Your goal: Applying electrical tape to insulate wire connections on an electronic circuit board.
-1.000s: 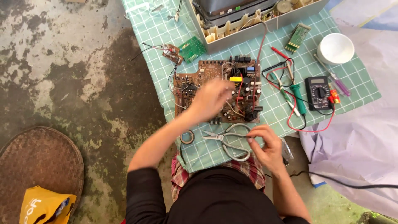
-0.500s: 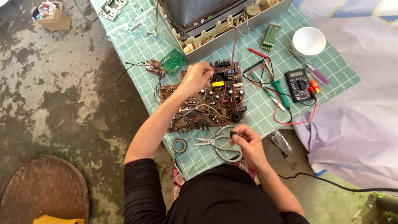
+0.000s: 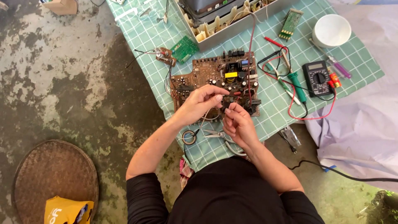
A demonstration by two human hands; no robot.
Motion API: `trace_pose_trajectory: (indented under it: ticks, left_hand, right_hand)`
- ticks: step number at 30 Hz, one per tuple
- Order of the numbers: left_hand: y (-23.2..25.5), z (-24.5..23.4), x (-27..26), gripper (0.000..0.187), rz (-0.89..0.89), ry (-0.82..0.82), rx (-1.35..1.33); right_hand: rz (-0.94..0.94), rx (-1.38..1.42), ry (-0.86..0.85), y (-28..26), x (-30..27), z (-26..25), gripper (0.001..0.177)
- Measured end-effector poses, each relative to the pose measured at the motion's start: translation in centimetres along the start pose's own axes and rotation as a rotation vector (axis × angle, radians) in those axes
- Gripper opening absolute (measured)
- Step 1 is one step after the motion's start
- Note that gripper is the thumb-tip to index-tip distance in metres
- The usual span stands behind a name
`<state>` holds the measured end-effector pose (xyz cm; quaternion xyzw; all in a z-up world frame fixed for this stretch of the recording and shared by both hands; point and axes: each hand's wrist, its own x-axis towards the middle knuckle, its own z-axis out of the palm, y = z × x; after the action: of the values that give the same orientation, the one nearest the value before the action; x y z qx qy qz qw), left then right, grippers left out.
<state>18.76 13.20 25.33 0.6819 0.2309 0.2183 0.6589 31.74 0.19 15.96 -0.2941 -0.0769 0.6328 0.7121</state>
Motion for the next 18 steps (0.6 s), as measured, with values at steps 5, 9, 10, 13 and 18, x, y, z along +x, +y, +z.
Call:
trace_pose_trajectory:
  ticks: [5, 9, 10, 13, 18]
  left_hand:
    - [-2.6, 0.4, -1.4, 0.025, -0.049, 0.046, -0.150]
    - [-3.4, 0.4, -2.3, 0.021, 0.019, 0.048, -0.157]
    - [-3.7, 0.5, -2.3, 0.021, 0.019, 0.046, -0.157]
    - [-4.2, 0.8, -2.5, 0.015, 0.059, 0.117, -0.192]
    - [-3.8, 0.8, -2.6, 0.025, -0.051, 0.142, -0.340]
  right_hand:
    - [0.048, 0.040, -0.003, -0.1, 0.4, 0.6, 0.006]
    - [0.074, 0.047, -0.011, -0.4, 1.0, 0.5, 0.003]
    - [0.073, 0.047, -0.009, -0.3, 1.1, 0.3, 0.003]
    - [0.079, 0.047, -0.018, -0.4, 1.2, 0.3, 0.005]
    - [0.078, 0.040, -0.018, -0.9, 0.8, 1.2, 0.008]
